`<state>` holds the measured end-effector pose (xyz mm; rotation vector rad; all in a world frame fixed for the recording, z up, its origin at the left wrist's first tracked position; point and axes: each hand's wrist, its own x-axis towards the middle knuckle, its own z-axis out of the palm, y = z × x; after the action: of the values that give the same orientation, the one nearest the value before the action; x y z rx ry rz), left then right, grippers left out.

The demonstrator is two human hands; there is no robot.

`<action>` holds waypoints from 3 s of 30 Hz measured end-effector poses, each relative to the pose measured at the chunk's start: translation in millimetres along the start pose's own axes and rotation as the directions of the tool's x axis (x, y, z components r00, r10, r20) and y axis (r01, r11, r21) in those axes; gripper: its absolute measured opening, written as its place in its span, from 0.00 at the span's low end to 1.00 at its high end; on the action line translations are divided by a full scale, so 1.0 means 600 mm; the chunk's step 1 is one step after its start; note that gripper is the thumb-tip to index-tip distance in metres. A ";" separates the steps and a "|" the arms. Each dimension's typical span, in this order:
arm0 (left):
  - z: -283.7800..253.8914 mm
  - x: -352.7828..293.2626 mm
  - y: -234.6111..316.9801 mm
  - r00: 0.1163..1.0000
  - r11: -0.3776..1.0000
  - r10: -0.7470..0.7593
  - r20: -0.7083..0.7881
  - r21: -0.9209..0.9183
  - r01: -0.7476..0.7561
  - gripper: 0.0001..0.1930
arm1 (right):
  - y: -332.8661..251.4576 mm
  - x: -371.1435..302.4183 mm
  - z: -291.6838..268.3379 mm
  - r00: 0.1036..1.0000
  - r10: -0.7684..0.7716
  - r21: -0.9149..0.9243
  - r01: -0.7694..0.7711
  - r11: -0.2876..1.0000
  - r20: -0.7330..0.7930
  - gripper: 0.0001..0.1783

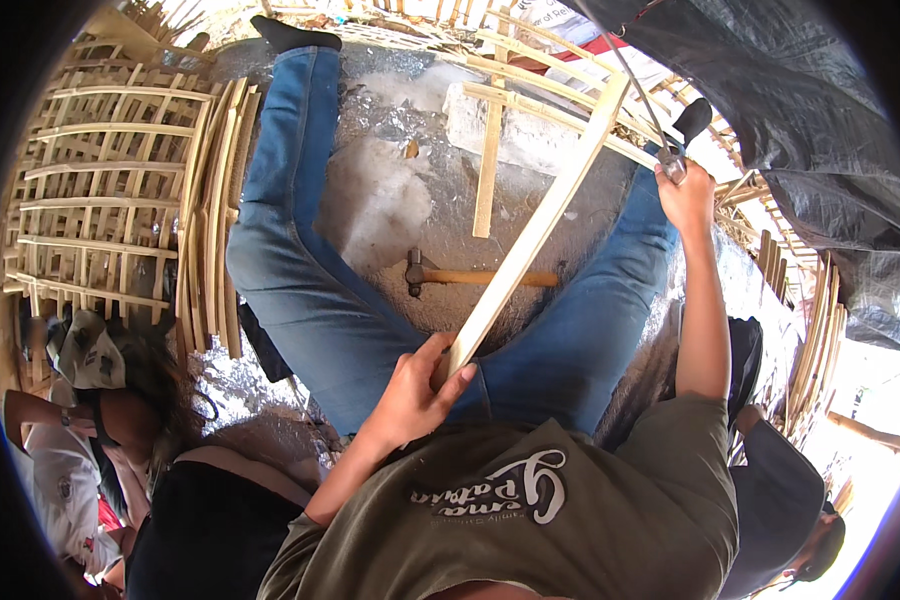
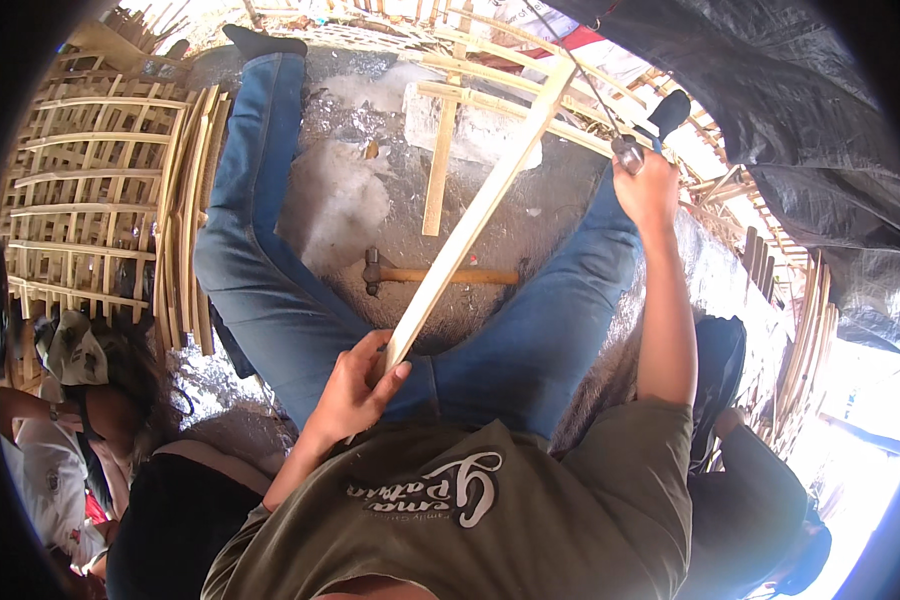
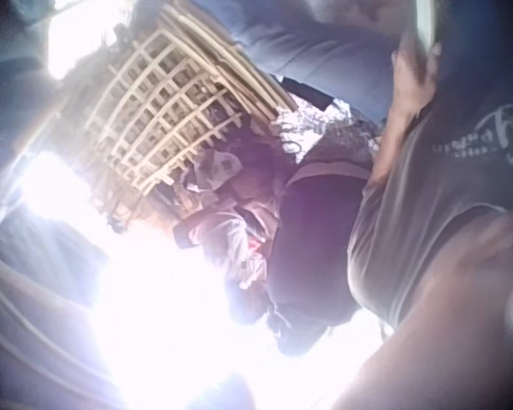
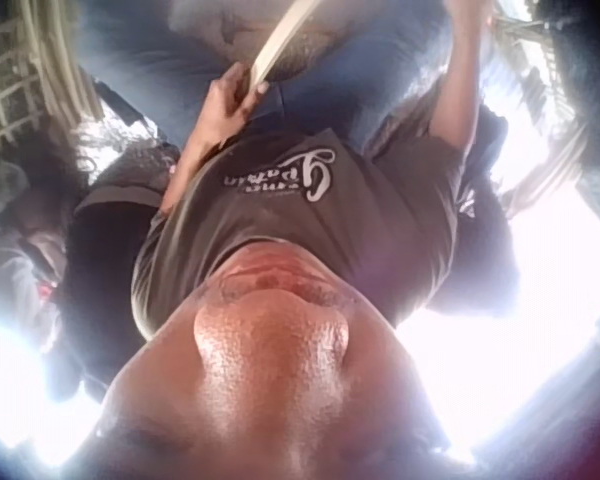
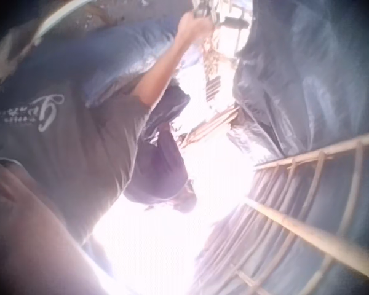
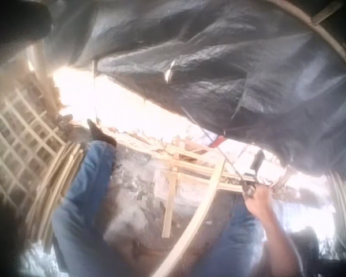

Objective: The person sits on the floor and uses a curved blade to shave thin bamboo strips, holding the strip with one hand and drawing the blade along its length repeatedly. The person occasionally pauses to inspect the strip before continuing to shave it.

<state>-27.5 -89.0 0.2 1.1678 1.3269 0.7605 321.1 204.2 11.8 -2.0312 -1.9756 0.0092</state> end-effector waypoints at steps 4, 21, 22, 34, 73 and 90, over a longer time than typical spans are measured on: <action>0.003 0.006 0.016 0.998 0.999 0.007 -0.056 0.044 -0.005 0.19 | 0.007 -0.029 0.006 0.997 -0.052 0.126 0.058 0.990 -0.049 0.12; 0.049 -0.010 -0.003 0.990 0.950 -0.120 -0.078 -0.300 0.091 0.17 | -0.124 -0.211 -0.048 0.878 -0.445 0.275 0.391 0.878 0.175 0.22; 0.051 -0.013 -0.002 0.989 0.952 -0.103 -0.103 -0.299 0.068 0.18 | -0.134 -0.217 -0.055 0.864 -0.461 0.267 0.405 0.875 0.202 0.23; 0.043 -0.025 0.001 0.980 0.748 -0.199 0.023 -0.642 0.167 0.24 | -0.175 -0.259 -0.083 0.784 -0.550 0.381 0.434 0.817 0.288 0.27; 0.054 -0.019 0.005 0.955 0.802 -0.283 -0.083 -0.567 0.188 0.25 | -0.215 -0.293 0.010 0.703 -0.673 0.182 0.648 0.740 0.231 0.15; 0.047 -0.015 0.028 0.962 0.847 -0.249 -0.112 -0.506 0.161 0.21 | -0.208 -0.264 0.014 0.721 -0.679 0.153 0.662 0.734 0.139 0.20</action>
<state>1.8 -98.3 14.8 0.5477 1.2717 0.9881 189.5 51.6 -1.4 -1.1734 -2.6674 0.1325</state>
